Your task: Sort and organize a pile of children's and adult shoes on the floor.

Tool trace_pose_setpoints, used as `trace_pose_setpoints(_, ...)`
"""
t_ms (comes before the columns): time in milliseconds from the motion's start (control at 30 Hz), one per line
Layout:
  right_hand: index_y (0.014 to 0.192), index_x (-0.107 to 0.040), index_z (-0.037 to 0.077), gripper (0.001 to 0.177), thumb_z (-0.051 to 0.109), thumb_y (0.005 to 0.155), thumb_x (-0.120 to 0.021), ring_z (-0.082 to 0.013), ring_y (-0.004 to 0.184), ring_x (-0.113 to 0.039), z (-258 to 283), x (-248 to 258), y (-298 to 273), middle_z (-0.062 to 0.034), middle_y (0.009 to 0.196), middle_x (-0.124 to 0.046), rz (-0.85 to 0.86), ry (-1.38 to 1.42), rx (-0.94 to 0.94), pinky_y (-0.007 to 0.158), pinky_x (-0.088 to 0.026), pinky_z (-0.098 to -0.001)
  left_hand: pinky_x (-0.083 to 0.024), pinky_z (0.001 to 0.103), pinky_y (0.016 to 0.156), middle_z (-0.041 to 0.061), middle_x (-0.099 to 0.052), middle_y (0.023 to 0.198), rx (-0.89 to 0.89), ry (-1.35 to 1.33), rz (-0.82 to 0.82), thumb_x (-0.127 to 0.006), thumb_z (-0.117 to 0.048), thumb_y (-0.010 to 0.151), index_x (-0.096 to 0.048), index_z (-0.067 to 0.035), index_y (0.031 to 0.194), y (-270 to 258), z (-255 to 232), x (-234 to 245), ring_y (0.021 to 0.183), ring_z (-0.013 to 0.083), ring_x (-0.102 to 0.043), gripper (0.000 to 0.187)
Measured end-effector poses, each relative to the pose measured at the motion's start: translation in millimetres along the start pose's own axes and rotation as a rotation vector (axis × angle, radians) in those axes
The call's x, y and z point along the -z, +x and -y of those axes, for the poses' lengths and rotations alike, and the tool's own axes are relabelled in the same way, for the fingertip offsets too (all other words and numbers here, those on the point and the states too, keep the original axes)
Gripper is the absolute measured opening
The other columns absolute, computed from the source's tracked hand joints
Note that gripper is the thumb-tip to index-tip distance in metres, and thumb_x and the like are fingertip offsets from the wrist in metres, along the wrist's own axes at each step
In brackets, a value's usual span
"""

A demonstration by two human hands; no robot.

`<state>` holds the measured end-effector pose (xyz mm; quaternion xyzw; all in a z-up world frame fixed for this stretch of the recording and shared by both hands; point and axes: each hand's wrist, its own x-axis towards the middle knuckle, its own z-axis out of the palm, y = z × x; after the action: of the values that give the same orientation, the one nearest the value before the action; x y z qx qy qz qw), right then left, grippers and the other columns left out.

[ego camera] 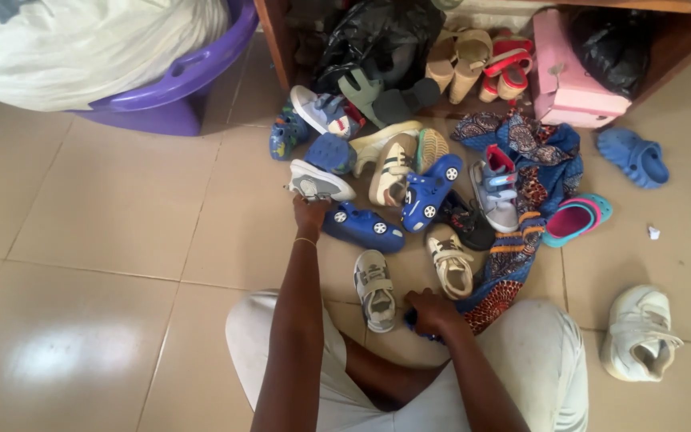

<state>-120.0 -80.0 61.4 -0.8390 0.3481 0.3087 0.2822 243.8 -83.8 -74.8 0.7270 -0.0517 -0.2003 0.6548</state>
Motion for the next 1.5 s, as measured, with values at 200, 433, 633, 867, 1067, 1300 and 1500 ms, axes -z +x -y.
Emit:
trace_pose_setpoints(200,0.127,-0.064,0.018,0.050,0.008,0.078,-0.069,-0.0352,0.118,-0.064,-45,-44,55,-0.0141,0.125,-0.067,-0.035,-0.026,0.061,0.098,-0.053,-0.0444,-0.057,0.037,0.084,0.013,-0.075,0.105,0.070,0.154,0.080,-0.082,-0.011,0.073,-0.070,0.003,0.110,15,8,11,0.096,0.0246,-0.071,0.042)
trace_pose_setpoints(433,0.114,-0.067,0.013,0.041,0.002,0.075,-0.063,-0.0277,0.099,-0.072,-35,-4,-4,-0.0113,0.108,-0.076,-0.093,0.343,0.240,0.085,-0.057,-0.0402,-0.052,0.041,0.072,0.016,-0.068,0.083,0.078,0.307,0.074,-0.088,-0.020,0.074,-0.065,0.000,0.078,0,14,15,0.077,0.0247,-0.061,0.031)
trace_pose_setpoints(633,0.114,-0.065,0.006,0.041,-0.008,0.077,-0.059,-0.0187,0.100,-0.067,-54,-6,5,-0.0057,0.107,-0.071,-0.167,0.960,0.497,0.087,-0.055,-0.0335,-0.046,0.038,0.068,0.009,-0.056,0.076,-0.214,0.030,-0.059,-0.084,-0.022,0.083,-0.059,0.001,0.078,-13,-19,16,0.070,0.0172,-0.050,0.035)
trace_pose_setpoints(867,0.123,-0.060,0.012,0.047,0.003,0.078,-0.064,-0.0270,0.095,-0.067,-46,16,-19,-0.0107,0.104,-0.070,-0.287,1.819,0.279,0.078,-0.061,-0.0415,-0.041,0.032,0.053,0.001,-0.054,0.070,-0.206,-0.132,0.250,-0.071,-0.023,0.096,-0.066,-0.002,0.087,-124,-70,31,0.062,0.0117,-0.049,0.023)
trace_pose_setpoints(1067,0.136,-0.059,0.009,0.066,0.014,0.075,-0.084,-0.0225,0.111,-0.066,-62,5,-36,-0.0087,0.122,-0.071,-0.410,1.407,0.372,0.095,-0.054,-0.0374,-0.043,0.032,0.052,0.004,-0.058,0.083,0.115,-0.194,0.669,-0.059,-0.018,0.101,-0.061,-0.007,0.099,-273,-80,11,0.059,0.0126,-0.050,0.011)
trace_pose_setpoints(1300,0.127,-0.067,-0.001,0.061,0.018,0.072,-0.087,-0.0229,0.111,-0.068,-105,-19,-46,-0.0108,0.119,-0.074,-0.354,1.317,0.416,0.098,-0.052,-0.0370,-0.046,0.030,0.064,0.011,-0.060,0.112,0.230,-0.381,1.013,-0.072,-0.012,0.099,-0.052,-0.002,0.126,-288,44,45,0.082,0.0142,-0.058,0.035)
trace_pose_setpoints(1500,0.123,-0.072,-0.005,0.057,0.021,0.074,-0.087,-0.0216,0.105,-0.069,-89,-17,-43,-0.0138,0.114,-0.077,-0.188,1.276,0.303,0.098,-0.052,-0.0369,-0.047,0.037,0.107,0.010,-0.048,0.152,0.152,-0.230,1.247,-0.082,-0.005,0.076,-0.030,-0.012,0.158,-310,-27,55,0.138,0.0213,-0.050,0.097)
